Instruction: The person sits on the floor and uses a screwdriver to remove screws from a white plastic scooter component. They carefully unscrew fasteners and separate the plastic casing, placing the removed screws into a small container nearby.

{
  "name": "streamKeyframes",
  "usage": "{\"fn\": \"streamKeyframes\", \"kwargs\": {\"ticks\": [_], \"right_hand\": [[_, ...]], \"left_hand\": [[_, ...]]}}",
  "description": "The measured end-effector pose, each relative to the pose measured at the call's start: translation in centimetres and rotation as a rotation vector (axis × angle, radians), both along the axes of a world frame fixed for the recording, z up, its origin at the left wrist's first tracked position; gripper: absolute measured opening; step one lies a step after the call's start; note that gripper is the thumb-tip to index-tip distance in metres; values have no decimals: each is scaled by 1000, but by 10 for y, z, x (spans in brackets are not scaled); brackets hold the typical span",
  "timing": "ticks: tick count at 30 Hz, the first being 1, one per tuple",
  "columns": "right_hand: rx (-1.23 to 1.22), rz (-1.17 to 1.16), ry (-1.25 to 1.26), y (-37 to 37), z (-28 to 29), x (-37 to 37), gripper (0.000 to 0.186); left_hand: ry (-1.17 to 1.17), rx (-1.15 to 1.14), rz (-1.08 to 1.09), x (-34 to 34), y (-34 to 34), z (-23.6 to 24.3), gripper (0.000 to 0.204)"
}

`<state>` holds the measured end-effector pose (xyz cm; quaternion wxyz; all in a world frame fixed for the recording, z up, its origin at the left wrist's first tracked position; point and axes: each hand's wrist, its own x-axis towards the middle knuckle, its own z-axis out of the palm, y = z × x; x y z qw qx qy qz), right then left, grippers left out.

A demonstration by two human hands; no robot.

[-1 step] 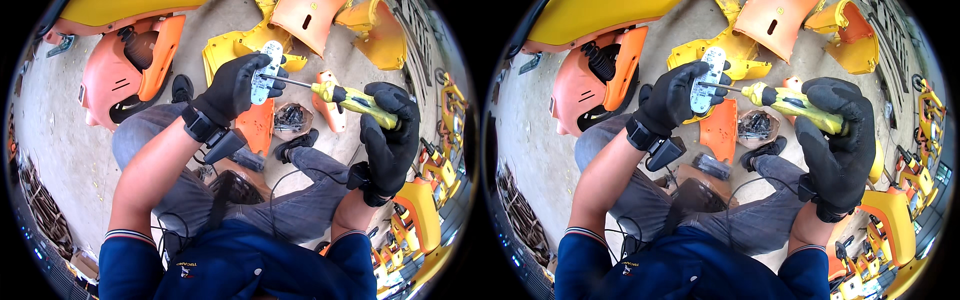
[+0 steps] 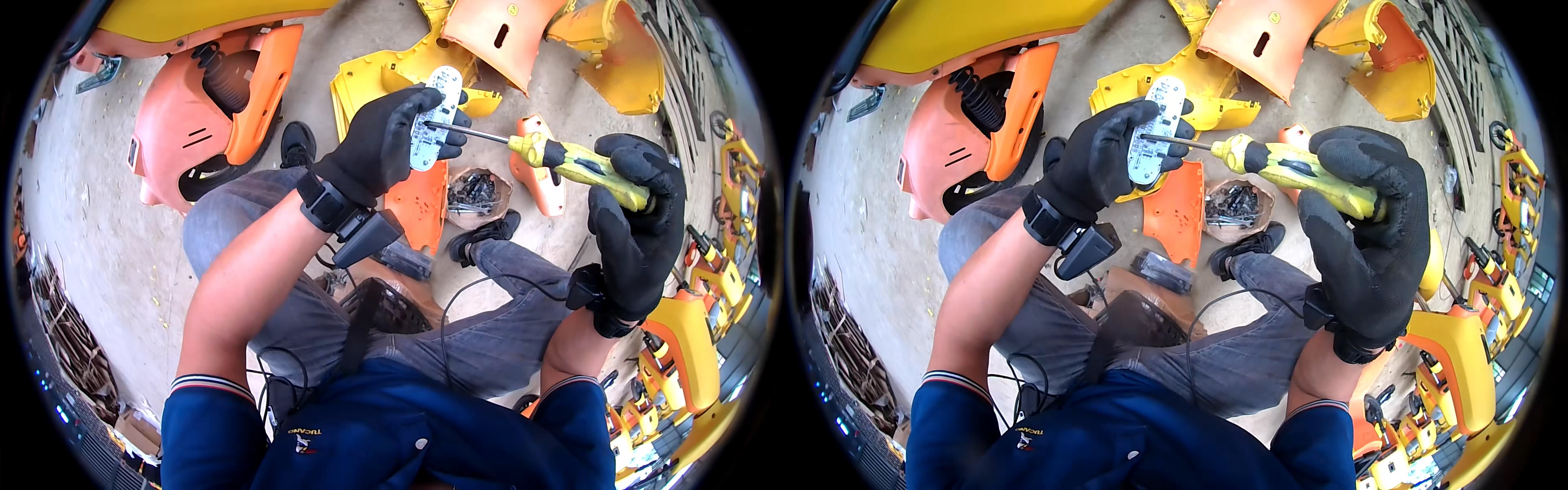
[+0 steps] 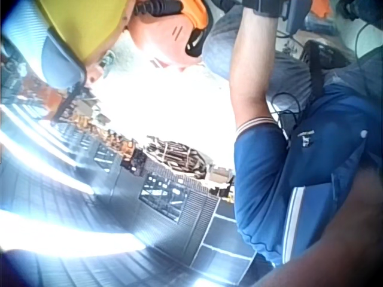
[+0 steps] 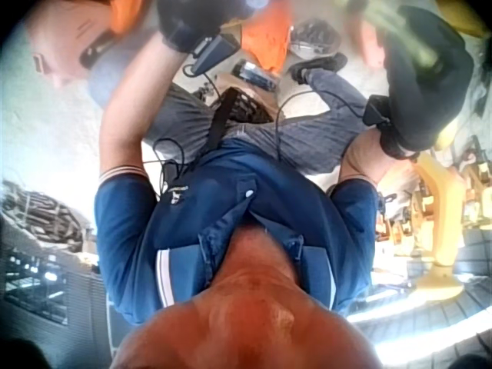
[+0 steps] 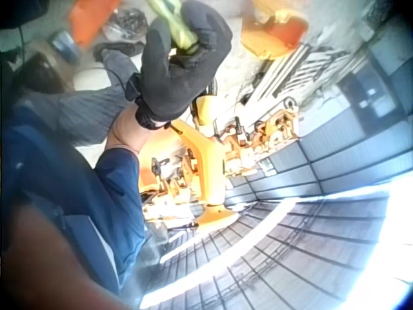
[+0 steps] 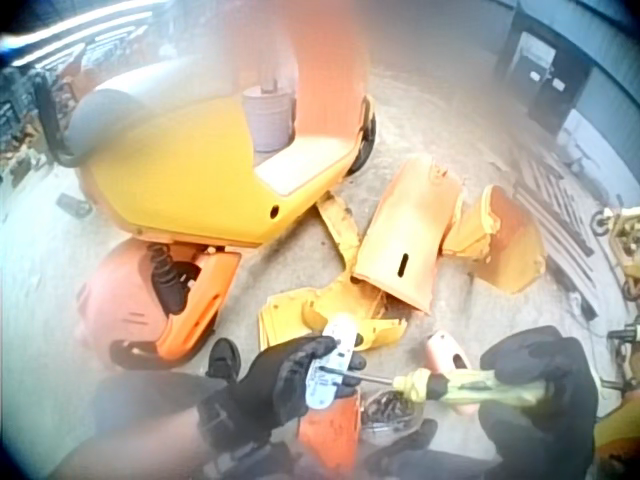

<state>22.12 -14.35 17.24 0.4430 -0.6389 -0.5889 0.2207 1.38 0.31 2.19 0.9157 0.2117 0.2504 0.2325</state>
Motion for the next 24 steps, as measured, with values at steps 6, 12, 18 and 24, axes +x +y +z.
{"fn": "streamKeyframes", "kwargs": {"ticks": [6,12,18,24], "right_hand": [[5,16,-20,1,0,-1,39],[49,60,-81,4,-4,-1,40],[56,92,-76,5,-2,-3,39],[-18,122,-171,1,9,-8,32]], "left_hand": [[-21,-49,-16,1,2,-3,38],[-21,-55,-21,0,2,-3,39],[3,-43,-38,-3,2,4,40],[6,-36,-67,0,2,-2,41]]}}
